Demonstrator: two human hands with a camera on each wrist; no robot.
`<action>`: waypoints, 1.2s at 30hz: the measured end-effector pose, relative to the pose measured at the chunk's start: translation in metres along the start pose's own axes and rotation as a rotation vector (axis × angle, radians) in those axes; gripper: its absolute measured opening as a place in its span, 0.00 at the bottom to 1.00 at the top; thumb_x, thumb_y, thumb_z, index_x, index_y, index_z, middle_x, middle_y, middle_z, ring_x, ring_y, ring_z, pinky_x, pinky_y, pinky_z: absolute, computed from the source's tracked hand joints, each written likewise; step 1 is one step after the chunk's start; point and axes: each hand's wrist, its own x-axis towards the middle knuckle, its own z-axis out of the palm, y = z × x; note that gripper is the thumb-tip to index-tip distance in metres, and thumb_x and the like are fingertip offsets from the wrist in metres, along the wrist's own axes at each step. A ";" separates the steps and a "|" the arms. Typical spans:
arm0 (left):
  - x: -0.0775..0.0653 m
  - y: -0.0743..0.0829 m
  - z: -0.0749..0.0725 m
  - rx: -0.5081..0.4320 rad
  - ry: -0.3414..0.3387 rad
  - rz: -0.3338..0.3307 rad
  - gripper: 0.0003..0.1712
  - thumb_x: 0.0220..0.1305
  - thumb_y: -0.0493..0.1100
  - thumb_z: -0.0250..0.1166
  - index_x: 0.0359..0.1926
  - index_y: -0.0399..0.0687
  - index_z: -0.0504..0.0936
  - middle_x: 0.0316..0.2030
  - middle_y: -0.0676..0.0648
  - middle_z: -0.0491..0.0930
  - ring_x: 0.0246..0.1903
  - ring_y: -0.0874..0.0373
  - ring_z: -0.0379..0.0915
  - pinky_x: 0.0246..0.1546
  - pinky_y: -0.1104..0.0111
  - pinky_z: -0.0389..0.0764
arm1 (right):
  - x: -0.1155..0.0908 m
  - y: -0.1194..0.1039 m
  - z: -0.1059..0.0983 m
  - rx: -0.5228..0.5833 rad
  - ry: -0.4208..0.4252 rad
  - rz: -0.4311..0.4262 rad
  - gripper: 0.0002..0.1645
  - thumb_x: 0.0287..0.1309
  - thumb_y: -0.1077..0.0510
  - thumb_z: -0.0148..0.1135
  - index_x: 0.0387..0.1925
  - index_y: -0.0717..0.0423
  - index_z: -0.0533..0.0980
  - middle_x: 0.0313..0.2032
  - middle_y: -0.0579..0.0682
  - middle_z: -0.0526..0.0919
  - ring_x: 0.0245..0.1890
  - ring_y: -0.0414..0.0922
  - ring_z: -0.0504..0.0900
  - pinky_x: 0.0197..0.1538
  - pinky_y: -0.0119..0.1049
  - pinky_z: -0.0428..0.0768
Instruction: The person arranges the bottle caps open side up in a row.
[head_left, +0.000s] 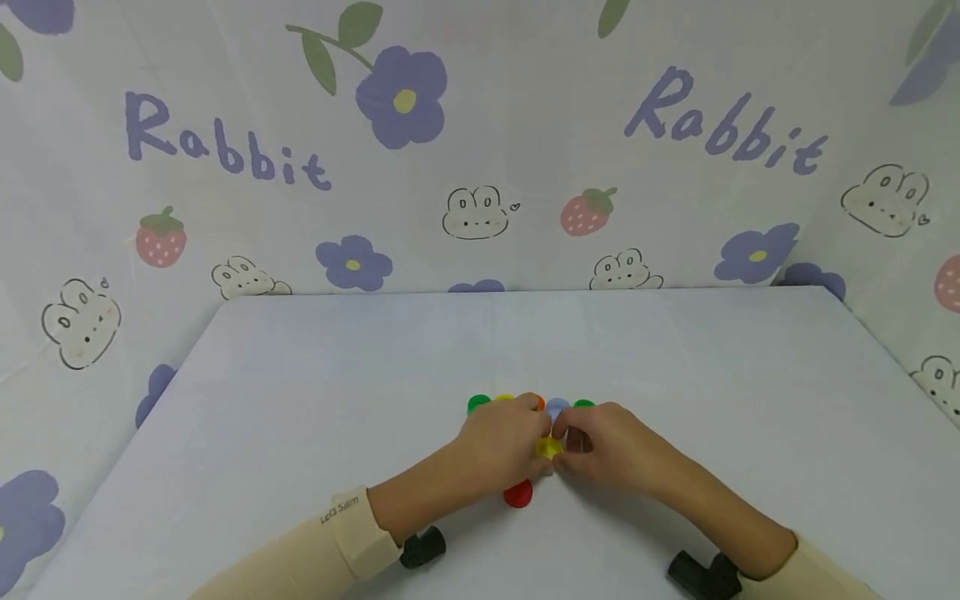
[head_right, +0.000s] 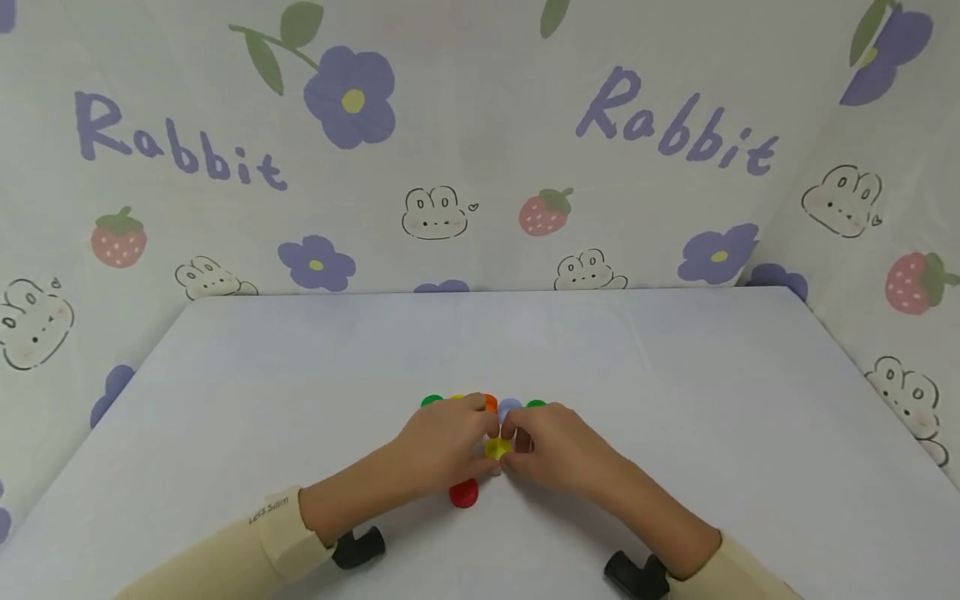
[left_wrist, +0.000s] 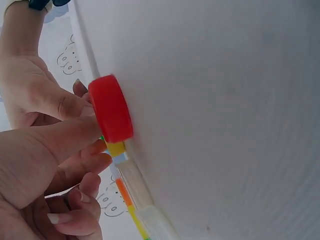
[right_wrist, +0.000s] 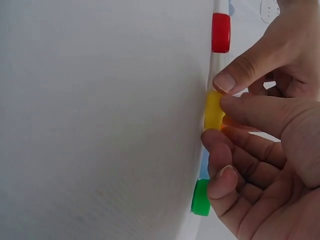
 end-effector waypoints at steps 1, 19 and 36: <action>0.000 -0.001 0.000 -0.010 0.005 0.000 0.16 0.60 0.56 0.76 0.38 0.51 0.85 0.37 0.54 0.76 0.27 0.64 0.69 0.24 0.75 0.72 | 0.001 0.000 0.000 -0.007 0.003 -0.001 0.11 0.53 0.65 0.76 0.36 0.56 0.81 0.24 0.37 0.77 0.27 0.33 0.75 0.33 0.32 0.78; 0.003 -0.014 -0.004 -0.077 0.064 0.011 0.05 0.63 0.45 0.72 0.33 0.51 0.87 0.28 0.55 0.74 0.24 0.64 0.67 0.25 0.74 0.69 | 0.015 0.001 0.004 -0.103 0.058 0.017 0.09 0.52 0.65 0.75 0.35 0.55 0.83 0.22 0.36 0.76 0.24 0.34 0.73 0.30 0.32 0.75; -0.040 -0.018 -0.004 -0.206 -0.038 -0.025 0.15 0.62 0.57 0.74 0.39 0.54 0.87 0.28 0.59 0.72 0.27 0.66 0.68 0.26 0.74 0.72 | -0.001 -0.020 0.006 -0.107 -0.122 0.043 0.11 0.55 0.57 0.77 0.39 0.50 0.83 0.23 0.34 0.75 0.26 0.34 0.72 0.32 0.31 0.75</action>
